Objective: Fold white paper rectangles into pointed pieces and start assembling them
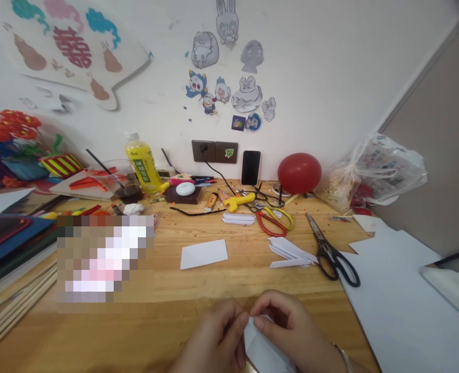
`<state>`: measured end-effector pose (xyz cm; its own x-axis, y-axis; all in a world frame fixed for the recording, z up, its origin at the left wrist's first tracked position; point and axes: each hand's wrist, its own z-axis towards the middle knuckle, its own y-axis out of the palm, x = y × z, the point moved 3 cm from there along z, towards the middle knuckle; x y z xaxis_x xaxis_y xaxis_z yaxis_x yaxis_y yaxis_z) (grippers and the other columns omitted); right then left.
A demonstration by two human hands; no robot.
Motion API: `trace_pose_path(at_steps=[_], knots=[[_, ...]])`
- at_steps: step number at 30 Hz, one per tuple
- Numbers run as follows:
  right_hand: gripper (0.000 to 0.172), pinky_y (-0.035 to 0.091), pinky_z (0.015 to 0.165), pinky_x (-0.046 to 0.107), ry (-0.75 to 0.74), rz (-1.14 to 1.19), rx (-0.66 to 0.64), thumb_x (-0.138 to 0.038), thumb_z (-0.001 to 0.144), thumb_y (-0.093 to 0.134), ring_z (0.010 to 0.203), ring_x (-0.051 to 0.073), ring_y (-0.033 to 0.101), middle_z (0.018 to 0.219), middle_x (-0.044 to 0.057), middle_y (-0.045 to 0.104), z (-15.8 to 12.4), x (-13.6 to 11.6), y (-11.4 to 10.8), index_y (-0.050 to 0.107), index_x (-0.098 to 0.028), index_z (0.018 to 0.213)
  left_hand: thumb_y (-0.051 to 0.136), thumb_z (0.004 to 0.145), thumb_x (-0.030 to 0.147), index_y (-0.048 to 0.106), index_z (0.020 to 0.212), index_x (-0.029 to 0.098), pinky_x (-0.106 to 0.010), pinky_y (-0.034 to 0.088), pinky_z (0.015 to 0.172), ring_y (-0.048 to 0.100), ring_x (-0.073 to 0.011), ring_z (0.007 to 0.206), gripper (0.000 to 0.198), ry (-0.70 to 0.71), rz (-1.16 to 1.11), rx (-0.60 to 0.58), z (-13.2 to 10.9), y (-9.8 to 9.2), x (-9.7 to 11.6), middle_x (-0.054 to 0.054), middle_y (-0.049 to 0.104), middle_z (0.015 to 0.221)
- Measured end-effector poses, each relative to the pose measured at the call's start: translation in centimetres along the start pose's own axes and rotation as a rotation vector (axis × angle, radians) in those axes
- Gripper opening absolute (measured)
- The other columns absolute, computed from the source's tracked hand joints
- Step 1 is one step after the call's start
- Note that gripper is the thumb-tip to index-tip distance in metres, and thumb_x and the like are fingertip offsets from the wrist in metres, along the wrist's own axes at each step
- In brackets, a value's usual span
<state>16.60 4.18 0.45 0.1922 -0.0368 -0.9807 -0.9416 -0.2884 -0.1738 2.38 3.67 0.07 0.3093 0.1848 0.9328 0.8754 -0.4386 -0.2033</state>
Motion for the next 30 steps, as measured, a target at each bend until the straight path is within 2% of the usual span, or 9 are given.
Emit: trace_pose_path(at_steps=[3,9,14,21,26,30], knots=[[0.006,0.045,0.062,0.025,0.01,-0.017,0.008,-0.022,0.068,0.058,0.067,0.016,0.057,0.069,0.001,0.061,0.01,0.01,0.01,0.061,-0.017,0.07,0.038,0.081,0.055,0.041,0.057,0.022,-0.024,0.034,0.051,0.045,-0.0127,0.047,0.04,0.016,0.047,0.016,-0.15,-0.01,-0.01,0.004,0.046,0.046],[0.005,0.045,0.064,0.025,-0.007,-0.03,0.02,-0.021,0.069,0.059,0.069,0.016,0.058,0.07,0.001,0.062,0.09,0.4,0.05,0.062,-0.018,0.071,0.045,0.077,0.056,0.043,0.064,0.021,-0.022,0.032,0.047,0.044,-0.0116,0.045,0.037,-0.007,-0.077,-0.029,-0.05,0.35,-0.35,0.007,0.044,0.048],[0.007,0.046,0.062,0.026,-0.002,-0.018,0.008,-0.024,0.068,0.063,0.067,0.016,0.057,0.068,0.001,0.06,0.09,0.38,0.03,0.06,-0.018,0.071,0.041,0.083,0.043,0.043,0.062,0.021,-0.023,0.034,0.05,0.045,-0.0126,0.048,0.03,0.045,-0.007,0.014,-0.19,0.08,-0.22,0.005,0.045,0.048],[0.013,0.046,0.065,0.027,-0.006,0.093,-0.059,-0.026,0.069,0.063,0.068,0.016,0.056,0.07,0.0,0.057,0.18,0.24,0.41,0.056,-0.018,0.076,0.041,0.083,0.033,0.044,0.062,0.021,-0.024,0.035,0.051,0.047,-0.0141,0.05,0.024,0.091,0.084,0.057,-0.33,0.04,0.0,0.004,0.047,0.052],[0.018,0.047,0.069,0.029,-0.018,0.105,-0.066,-0.02,0.063,0.064,0.073,0.017,0.058,0.074,0.0,0.058,0.16,0.15,0.72,0.056,-0.019,0.078,0.043,0.082,0.033,0.044,0.063,0.022,-0.023,0.033,0.05,0.046,-0.0139,0.05,0.022,0.088,0.067,0.084,-0.22,0.05,-0.4,0.004,0.047,0.051],[0.015,0.047,0.07,0.03,0.006,0.048,-0.029,-0.021,0.064,0.062,0.075,0.018,0.059,0.077,0.002,0.06,-0.01,0.41,0.58,0.058,-0.018,0.079,0.041,0.082,0.036,0.043,0.063,0.022,-0.024,0.034,0.05,0.046,-0.0144,0.05,0.024,0.076,0.04,0.069,-0.16,0.08,-0.23,0.004,0.046,0.05]])
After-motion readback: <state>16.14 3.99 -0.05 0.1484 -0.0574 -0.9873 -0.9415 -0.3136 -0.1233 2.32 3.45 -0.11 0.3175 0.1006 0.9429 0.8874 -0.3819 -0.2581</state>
